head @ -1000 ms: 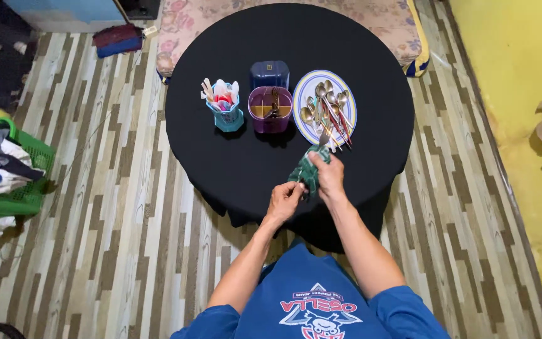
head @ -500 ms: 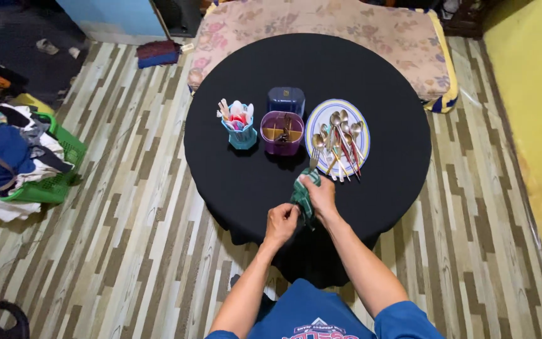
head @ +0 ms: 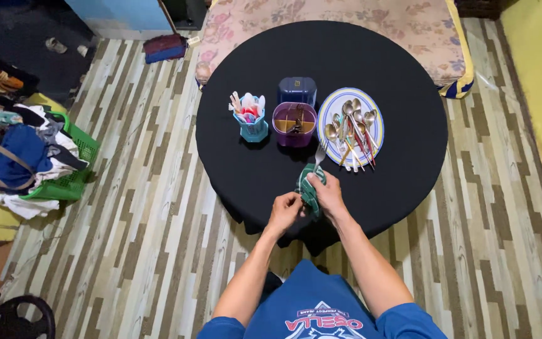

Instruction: The person wipes forks and spoons one by one with a green cloth on a black table. They place the wiped forks into a purple cutlery holder and return the spoons to a plate. The task is repetitive and focuses on drying or polishing the utensils.

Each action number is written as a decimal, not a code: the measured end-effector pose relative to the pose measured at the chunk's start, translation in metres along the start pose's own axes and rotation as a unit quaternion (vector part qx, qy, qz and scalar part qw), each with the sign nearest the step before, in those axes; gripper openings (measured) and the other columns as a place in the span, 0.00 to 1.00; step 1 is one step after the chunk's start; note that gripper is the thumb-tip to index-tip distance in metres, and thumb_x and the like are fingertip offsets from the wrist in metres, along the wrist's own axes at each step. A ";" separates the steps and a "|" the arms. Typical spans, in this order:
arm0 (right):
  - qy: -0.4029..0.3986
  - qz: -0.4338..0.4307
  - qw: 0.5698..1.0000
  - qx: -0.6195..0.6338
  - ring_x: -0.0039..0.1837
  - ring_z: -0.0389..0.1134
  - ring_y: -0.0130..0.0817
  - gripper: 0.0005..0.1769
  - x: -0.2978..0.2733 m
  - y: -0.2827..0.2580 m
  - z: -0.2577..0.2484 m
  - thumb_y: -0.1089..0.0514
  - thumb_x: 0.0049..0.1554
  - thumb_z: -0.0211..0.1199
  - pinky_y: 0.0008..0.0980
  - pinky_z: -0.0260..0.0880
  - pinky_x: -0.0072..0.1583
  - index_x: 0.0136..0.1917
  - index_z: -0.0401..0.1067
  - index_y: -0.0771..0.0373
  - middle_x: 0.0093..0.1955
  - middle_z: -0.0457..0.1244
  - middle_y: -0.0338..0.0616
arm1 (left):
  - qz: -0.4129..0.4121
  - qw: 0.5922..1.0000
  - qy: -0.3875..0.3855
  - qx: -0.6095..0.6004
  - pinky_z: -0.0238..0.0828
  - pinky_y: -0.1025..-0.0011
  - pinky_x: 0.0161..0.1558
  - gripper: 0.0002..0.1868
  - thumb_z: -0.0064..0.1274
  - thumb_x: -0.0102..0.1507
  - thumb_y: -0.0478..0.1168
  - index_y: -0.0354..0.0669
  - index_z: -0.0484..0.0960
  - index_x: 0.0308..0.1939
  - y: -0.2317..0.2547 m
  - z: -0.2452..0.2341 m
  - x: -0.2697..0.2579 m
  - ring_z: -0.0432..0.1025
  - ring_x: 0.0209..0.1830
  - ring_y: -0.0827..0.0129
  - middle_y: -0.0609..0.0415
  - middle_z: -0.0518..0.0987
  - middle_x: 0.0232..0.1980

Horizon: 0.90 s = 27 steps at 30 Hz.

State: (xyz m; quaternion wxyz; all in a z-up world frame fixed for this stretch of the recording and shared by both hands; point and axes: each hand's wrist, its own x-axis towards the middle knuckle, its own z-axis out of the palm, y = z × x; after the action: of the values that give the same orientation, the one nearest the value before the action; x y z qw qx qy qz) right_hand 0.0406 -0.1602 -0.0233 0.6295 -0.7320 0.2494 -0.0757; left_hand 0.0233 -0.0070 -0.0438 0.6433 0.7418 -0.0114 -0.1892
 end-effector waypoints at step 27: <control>0.123 0.043 0.990 0.052 0.33 0.69 0.25 0.11 -0.022 -0.007 0.053 0.49 0.47 0.78 0.29 0.68 0.36 0.34 0.79 0.52 0.27 0.67 0.35 | 0.157 0.976 0.009 0.153 0.69 0.55 0.30 0.04 0.51 0.60 0.34 0.41 0.82 0.32 0.013 -0.059 0.014 0.75 0.27 0.46 0.38 0.76 0.25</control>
State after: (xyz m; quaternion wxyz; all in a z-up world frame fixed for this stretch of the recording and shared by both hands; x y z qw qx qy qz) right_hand 0.0457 -0.1027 -0.0221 0.6339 -0.6719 0.3519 -0.1515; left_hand 0.0564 0.0427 -0.0290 0.5442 0.8219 -0.1507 -0.0752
